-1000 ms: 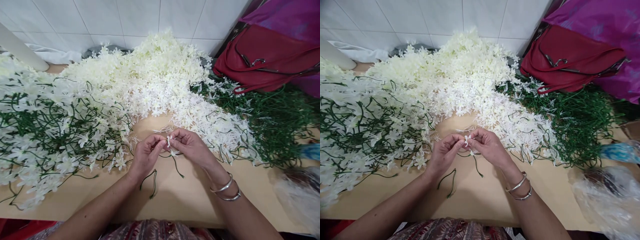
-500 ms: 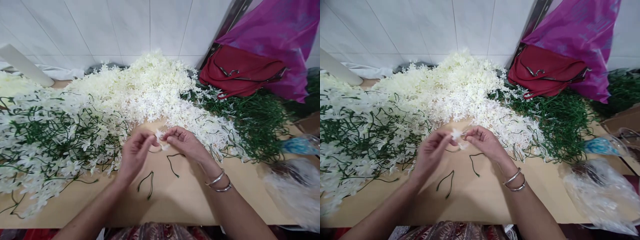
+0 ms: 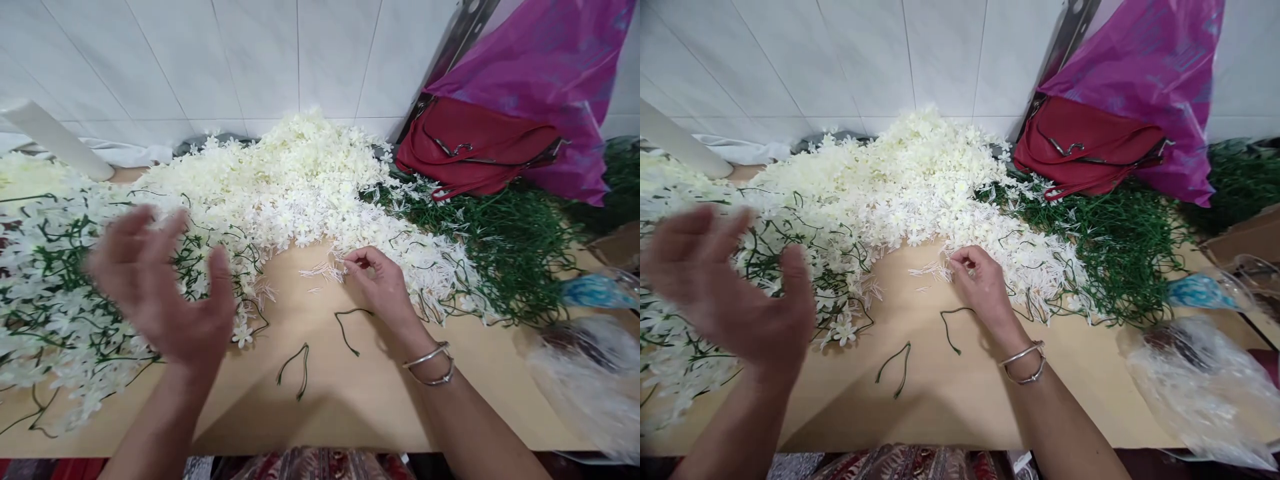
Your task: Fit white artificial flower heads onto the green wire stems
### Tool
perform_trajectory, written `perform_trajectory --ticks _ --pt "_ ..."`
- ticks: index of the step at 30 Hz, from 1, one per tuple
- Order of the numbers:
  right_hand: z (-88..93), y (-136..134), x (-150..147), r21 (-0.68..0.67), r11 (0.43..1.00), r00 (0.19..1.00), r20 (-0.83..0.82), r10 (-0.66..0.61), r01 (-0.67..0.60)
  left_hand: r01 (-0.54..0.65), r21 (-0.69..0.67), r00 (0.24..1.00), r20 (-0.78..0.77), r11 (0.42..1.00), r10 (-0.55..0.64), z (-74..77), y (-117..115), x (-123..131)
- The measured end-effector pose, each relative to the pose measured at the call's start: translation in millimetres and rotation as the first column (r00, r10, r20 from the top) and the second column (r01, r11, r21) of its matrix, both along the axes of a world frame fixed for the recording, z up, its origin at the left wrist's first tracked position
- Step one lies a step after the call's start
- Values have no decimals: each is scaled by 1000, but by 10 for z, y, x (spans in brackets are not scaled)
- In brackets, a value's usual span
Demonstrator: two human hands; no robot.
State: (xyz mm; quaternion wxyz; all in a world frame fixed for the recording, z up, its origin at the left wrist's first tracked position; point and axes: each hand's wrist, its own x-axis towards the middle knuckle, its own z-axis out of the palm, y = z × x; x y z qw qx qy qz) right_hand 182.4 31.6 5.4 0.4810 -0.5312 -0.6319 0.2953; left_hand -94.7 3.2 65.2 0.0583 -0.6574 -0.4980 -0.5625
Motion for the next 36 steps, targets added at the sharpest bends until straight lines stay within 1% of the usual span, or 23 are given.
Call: perform_trajectory --ticks 1,2,3,5,7,8,11,12,14,16,18,20,21,22,23,25,26,27,28,29,31,34,36 --pt "-8 -7 -29 38 999 997 67 22 -25 -22 42 997 -79 999 25 -52 46 170" --pt "-17 -9 -63 74 996 990 134 43 -53 20 37 988 -153 999 -14 -111 112 319" --pt "-28 -4 -102 108 991 978 201 61 -84 78 -40 977 -198 996 -85 -176 195 440" --pt "-52 22 -194 174 974 939 334 80 -145 153 -211 949 -242 965 -204 -320 399 596" --pt "-81 61 -289 220 955 881 467 75 -198 158 -331 914 -307 930 -264 -454 613 662" --pt "-97 79 -326 225 950 847 527 68 -216 151 -363 896 -343 919 -283 -509 707 674" --pt "-141 105 -362 190 961 774 633 36 -200 105 -384 872 -407 917 -270 -608 886 680" --pt "-152 103 -346 180 966 770 637 27 -183 83 -377 871 -422 922 -251 -619 909 675" --pt "-162 87 -285 184 973 804 595 6 -143 51 -363 872 -438 930 -218 -610 911 656" --pt "-156 69 -212 203 976 870 493 -29 -83 58 -356 892 -401 933 -209 -562 879 633" --pt "-134 56 -150 221 975 924 375 -76 -10 113 -360 937 -272 926 -220 -491 832 621" --pt "-101 43 -114 228 972 957 268 -113 51 230 -386 967 -14 893 -255 -425 776 636" --pt "-82 34 -107 225 972 970 213 -120 71 317 -406 948 158 857 -276 -402 744 655" --pt "-61 21 -106 214 973 981 151 -119 85 418 -425 895 344 803 -284 -389 709 680" --pt "-40 6 -110 192 977 990 88 -109 91 525 -433 807 526 732 -268 -387 670 709" --pt "3 -33 -130 148 986 997 -25 -71 74 716 -392 566 811 578 -151 -413 582 768" --pt "24 -55 -143 133 990 997 -66 -47 55 781 -349 443 894 518 -66 -436 535 793" --pt "45 -77 -158 129 991 995 -97 -25 37 824 -307 341 940 477 15 -462 489 813" --pt "65 -98 -175 135 991 993 -118 -7 23 850 -271 264 961 453 80 -489 444 829" --pt "83 -116 -191 151 988 991 -133 5 15 863 -245 212 969 441 124 -515 404 841" --pt "112 -144 -224 186 983 989 -144 16 11 877 -209 158 976 432 151 -560 342 861" --pt "127 -162 -265 219 976 994 -107 20 3 892 -170 133 984 419 116 -613 297 897" --pt "118 -163 -285 222 975 997 -71 22 -6 893 -166 150 986 419 71 -638 285 924"
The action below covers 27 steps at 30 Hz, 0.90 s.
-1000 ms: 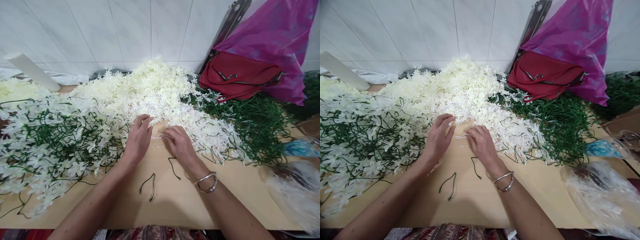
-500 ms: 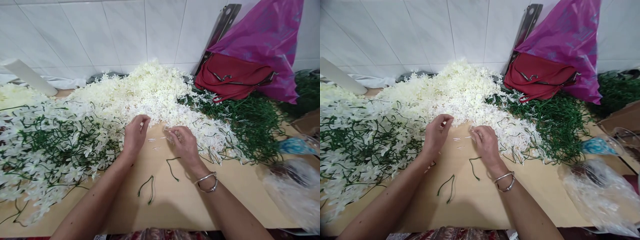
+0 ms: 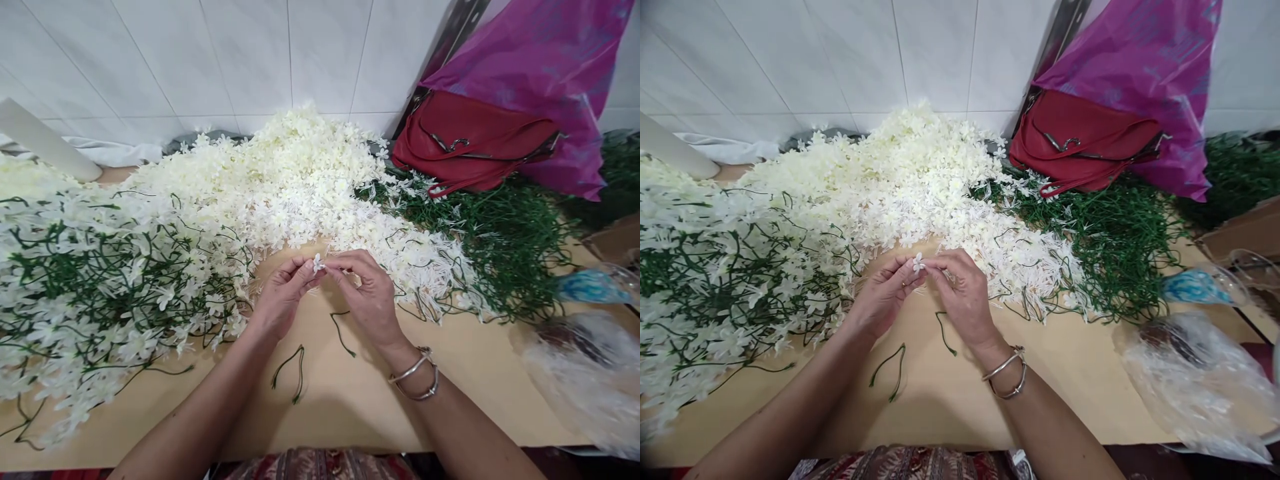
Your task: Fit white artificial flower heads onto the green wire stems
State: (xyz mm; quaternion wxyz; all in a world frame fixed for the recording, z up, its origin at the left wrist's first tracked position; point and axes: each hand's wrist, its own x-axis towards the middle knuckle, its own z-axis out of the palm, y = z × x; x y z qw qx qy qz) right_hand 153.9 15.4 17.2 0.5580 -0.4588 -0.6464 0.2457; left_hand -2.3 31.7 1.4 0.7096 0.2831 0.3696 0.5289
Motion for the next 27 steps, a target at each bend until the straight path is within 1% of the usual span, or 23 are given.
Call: perform_trajectory --ticks 2,4,6,8,10,12,15,18,22,24,27 --pt "-17 0 -19 -1 1000 999 32 -14 14 2 61 998 -57 998 2 -15 -10 21" --pt "-36 -1 -43 -13 998 997 54 -53 54 11 130 990 -143 991 8 -21 -24 31" --pt "-51 -6 -74 -55 992 992 55 -113 116 24 194 972 -233 981 22 -21 -40 37" --pt "-60 -12 -109 -116 981 988 18 -155 156 31 251 956 -290 968 45 -24 -58 48" --pt "-61 -19 -143 -178 971 985 -42 -170 160 36 286 952 -300 958 54 -35 -78 70" --pt "-58 -25 -168 -223 961 978 -92 -188 164 34 293 956 -287 956 54 -55 -99 98" --pt "-56 -28 -181 -259 949 969 -120 -218 181 23 291 956 -287 956 65 -89 -131 131" --pt "-72 -19 -173 -275 951 968 -166 -188 138 51 332 943 -326 942 64 -117 -153 127" --pt "-111 12 -137 -283 957 964 -233 -125 56 115 414 907 -414 903 74 -118 -168 81" --pt "-115 27 -109 -282 959 968 -231 -95 27 156 442 881 -466 883 77 -98 -181 63" --pt "-87 44 -66 -260 965 982 -173 -69 21 206 461 852 -519 863 74 -42 -214 57"
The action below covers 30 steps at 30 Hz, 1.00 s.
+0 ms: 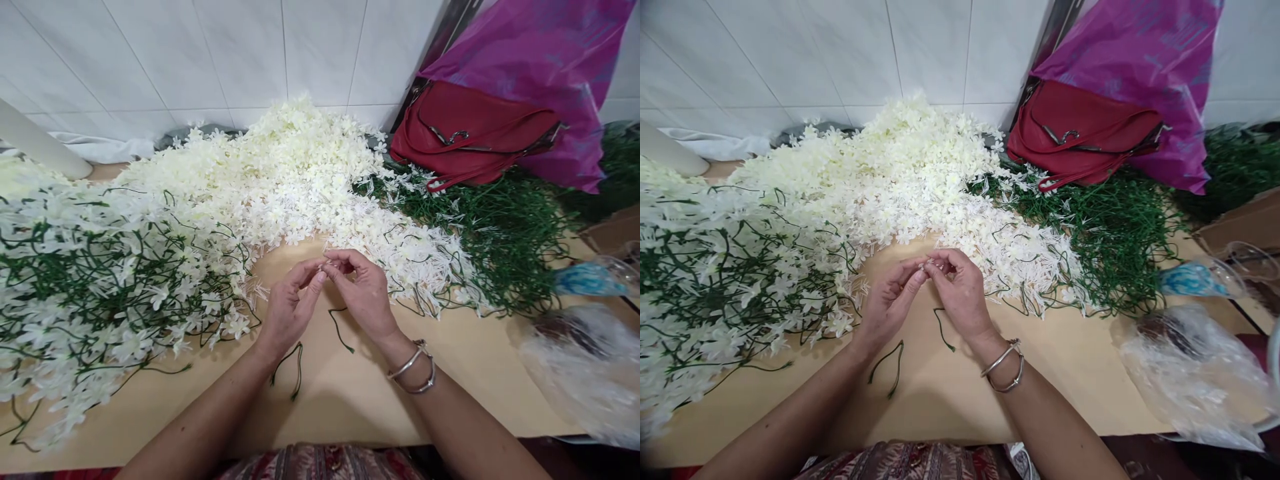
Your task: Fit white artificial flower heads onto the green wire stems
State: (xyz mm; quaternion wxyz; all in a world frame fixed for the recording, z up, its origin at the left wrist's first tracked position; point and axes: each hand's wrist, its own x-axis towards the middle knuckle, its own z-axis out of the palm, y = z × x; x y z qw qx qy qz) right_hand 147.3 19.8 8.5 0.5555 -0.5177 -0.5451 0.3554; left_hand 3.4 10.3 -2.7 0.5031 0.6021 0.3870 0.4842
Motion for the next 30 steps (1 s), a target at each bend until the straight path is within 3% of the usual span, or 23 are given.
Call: perform_trajectory --ticks 5,9,13,17,20,22,25,28,30 --pt "52 21 76 42 999 998 56 -26 24 -46 -51 994 -100 998 41 191 -46 -77" --pt "29 49 155 89 996 999 -10 -32 32 -83 61 921 -377 995 100 334 -129 -352" --pt "2 67 200 8 1000 996 -92 -5 6 155 166 707 -707 974 8 325 -388 -644" --pt "9 63 196 -8 1000 996 -86 27 -28 354 129 532 -843 926 -86 302 -635 -716" --pt "0 72 193 -17 999 995 -98 33 -35 503 114 424 -896 857 -130 325 -632 -671" --pt "-19 90 201 -29 999 992 -119 31 -34 561 145 426 -894 815 -134 303 -544 -645" --pt "-48 126 225 -48 999 984 -176 -14 6 570 251 489 -869 782 -77 163 -377 -625" --pt "-65 154 253 -60 998 973 -226 -43 30 480 350 509 -858 805 69 2 -271 -598" --pt "-69 160 267 -63 998 971 -236 -44 30 366 411 522 -834 835 181 -29 -254 -565"
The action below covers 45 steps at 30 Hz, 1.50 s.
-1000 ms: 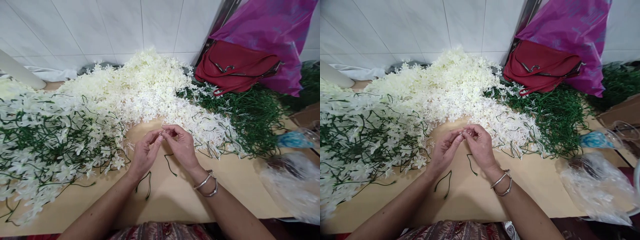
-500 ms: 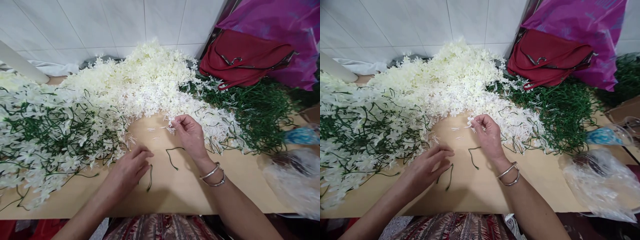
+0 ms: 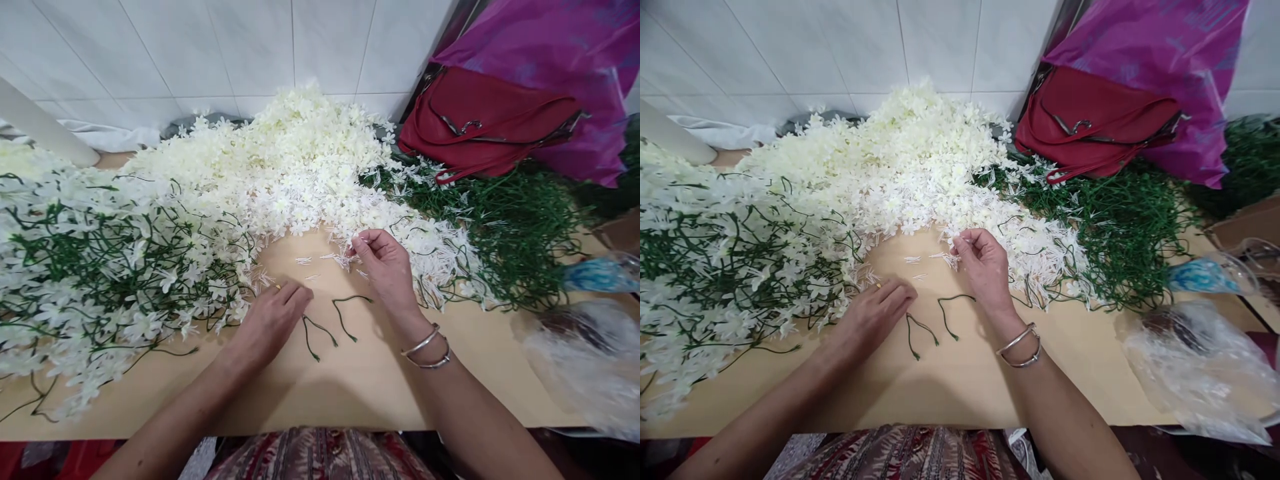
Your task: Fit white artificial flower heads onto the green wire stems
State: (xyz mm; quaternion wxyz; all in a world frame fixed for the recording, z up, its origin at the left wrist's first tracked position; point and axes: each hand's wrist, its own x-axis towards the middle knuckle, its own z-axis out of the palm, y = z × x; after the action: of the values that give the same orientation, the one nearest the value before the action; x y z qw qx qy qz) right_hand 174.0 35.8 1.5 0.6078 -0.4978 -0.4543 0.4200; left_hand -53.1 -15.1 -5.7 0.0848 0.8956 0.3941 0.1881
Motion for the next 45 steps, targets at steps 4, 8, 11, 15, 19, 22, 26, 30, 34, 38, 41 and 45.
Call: perform_trajectory --ticks 4,8,11,15,19,22,26,30,34,38,41,45 --pt "-1 -5 6 1 1000 1000 9 -2 2 80 -73 992 103 994 -72 102 -37 74" --pt "-2 -7 -8 -12 1000 1000 18 -8 8 259 -208 965 91 943 -245 124 -38 121" --pt "3 -15 -22 -17 1000 1000 -12 13 -14 201 -349 945 316 915 -87 51 21 160" --pt "32 -55 -56 -95 970 973 -65 220 -225 130 -618 579 682 775 447 18 127 240" --pt "62 -105 -99 -168 894 908 -138 395 -414 117 -661 354 725 741 591 60 179 309" --pt "62 -127 -116 -178 876 892 -147 427 -448 87 -664 339 721 743 604 74 169 331" --pt "43 -134 -125 -182 867 885 -123 449 -465 80 -670 324 717 738 617 80 146 341" --pt "24 -136 -147 -174 874 891 -115 440 -454 96 -665 332 723 741 606 94 137 353" --pt "6 -145 -171 -182 870 888 -116 445 -459 142 -659 334 734 738 591 91 136 361" --pt "3 -146 -181 -188 874 894 -112 434 -448 148 -664 324 733 733 598 83 140 365" --pt "12 -145 -186 -181 876 894 -103 435 -447 153 -657 322 740 739 591 81 138 370" --pt "22 -152 -196 -167 882 897 -78 434 -441 150 -661 333 734 736 591 66 127 377"
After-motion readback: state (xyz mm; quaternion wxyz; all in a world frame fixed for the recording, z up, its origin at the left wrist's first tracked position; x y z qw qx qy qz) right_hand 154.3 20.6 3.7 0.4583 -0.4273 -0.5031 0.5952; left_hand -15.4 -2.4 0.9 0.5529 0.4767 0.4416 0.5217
